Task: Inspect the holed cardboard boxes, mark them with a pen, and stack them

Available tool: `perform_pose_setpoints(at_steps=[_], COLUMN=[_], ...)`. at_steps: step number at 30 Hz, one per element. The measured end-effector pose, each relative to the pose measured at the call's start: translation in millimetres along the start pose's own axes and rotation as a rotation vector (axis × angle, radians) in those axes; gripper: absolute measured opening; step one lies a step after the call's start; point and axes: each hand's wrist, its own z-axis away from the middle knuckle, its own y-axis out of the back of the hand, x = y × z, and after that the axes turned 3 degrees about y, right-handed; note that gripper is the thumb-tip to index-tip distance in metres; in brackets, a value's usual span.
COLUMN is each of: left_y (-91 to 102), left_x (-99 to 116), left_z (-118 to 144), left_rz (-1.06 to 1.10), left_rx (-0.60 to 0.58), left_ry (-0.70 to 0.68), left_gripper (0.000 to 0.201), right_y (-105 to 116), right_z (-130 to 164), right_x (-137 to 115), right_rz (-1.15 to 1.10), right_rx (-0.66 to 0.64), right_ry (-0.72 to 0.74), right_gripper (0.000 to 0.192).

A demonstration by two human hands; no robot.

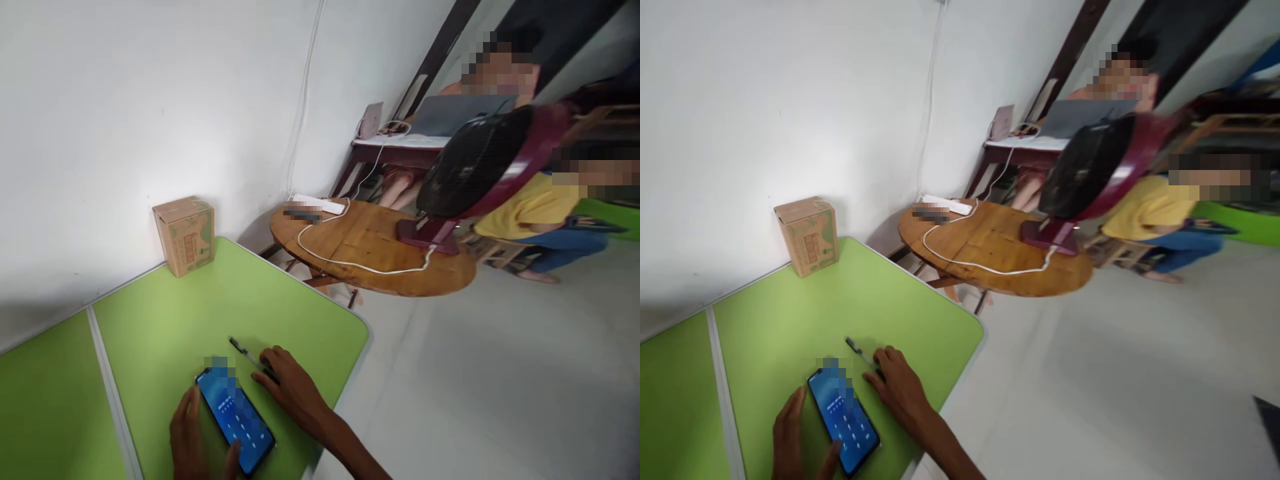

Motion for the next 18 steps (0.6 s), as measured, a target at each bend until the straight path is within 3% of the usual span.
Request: perform_pose_setpoints(at_steps=[3,5,10,18], left_y=[-31.8,-46.0,-56.7,-46.3], left_x=[11,17,16,-3], left_z=[17,17,10,6], left_rz=[-0.13,-0.178,-0.22,-0.252], left_rx=[-0.012,-0.047,0.005,0.104], left_ry=[-0.095,-0.144,-0.154,-0.107], left_gripper=[0.139,0.149,0.134,0.103], right_y=[-13,-18,-22,-21], right_z=[4,0,3,7], right_x=[-14,-23,-32,-51], right_rz=[0.135,0.146,0.113,-0.124], right_rx=[0.006,0.009,0.026,0.04], right_ry=[-0.036,-0.033,-0.031,0.034], right_gripper=[0.02,0.024,0.021,0.02])
